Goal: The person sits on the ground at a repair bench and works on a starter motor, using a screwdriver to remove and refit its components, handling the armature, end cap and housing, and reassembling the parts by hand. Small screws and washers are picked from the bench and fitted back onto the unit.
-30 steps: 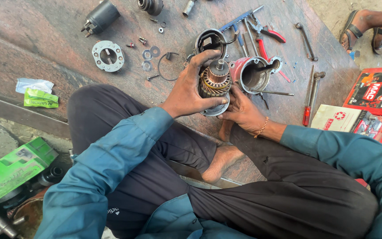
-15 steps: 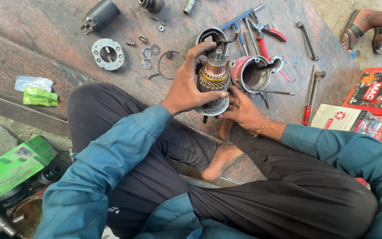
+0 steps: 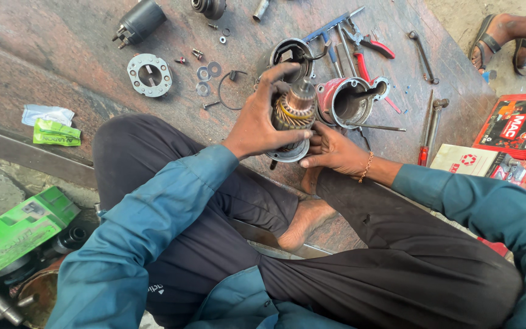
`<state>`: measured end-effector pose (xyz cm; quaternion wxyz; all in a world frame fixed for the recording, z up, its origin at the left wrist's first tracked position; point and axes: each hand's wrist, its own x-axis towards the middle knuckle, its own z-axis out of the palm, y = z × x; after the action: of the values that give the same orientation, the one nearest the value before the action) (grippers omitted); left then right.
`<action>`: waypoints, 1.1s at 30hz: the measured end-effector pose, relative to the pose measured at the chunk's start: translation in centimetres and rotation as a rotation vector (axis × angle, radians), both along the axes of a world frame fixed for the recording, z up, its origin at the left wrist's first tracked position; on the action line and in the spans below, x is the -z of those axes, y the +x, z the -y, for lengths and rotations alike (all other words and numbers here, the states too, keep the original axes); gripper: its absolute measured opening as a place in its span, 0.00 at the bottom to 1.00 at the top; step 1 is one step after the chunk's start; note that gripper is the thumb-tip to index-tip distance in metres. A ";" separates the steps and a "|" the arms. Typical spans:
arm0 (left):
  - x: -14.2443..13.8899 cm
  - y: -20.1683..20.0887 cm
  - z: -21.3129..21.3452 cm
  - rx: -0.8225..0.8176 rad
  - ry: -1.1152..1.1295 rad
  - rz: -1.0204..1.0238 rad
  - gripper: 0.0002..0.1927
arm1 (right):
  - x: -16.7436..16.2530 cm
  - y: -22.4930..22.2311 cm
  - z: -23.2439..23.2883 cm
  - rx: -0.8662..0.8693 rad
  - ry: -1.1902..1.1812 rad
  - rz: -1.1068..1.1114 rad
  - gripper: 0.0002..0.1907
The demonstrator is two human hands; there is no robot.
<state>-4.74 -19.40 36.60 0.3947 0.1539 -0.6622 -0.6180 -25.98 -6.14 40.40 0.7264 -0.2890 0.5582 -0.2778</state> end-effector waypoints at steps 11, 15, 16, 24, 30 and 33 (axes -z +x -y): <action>0.1 -1.0 -1.1 0.087 -0.103 0.062 0.54 | 1.8 -0.6 -1.8 0.207 0.067 0.087 0.37; 0.4 -1.4 -1.1 0.050 0.027 0.073 0.54 | 1.9 -0.6 -1.9 0.201 0.087 0.078 0.36; 0.5 -1.4 -1.1 0.052 0.105 0.107 0.54 | 1.9 -0.7 -1.9 0.205 0.114 0.076 0.35; 1.7 -2.6 -0.4 0.030 0.844 -0.073 0.46 | 2.2 -2.3 -1.7 0.258 0.187 0.031 0.17; 2.2 -2.0 1.1 0.034 1.213 0.012 0.33 | 3.1 -3.2 0.2 0.211 0.243 -0.081 0.27; 2.5 -1.6 1.7 -0.034 1.324 -0.061 0.30 | 3.0 -2.5 2.2 0.193 0.190 -0.167 0.27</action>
<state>-6.37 -21.07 34.06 0.2452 0.3567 -0.1287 -0.8922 -28.43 -8.34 37.36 0.6714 -0.1862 0.6657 -0.2672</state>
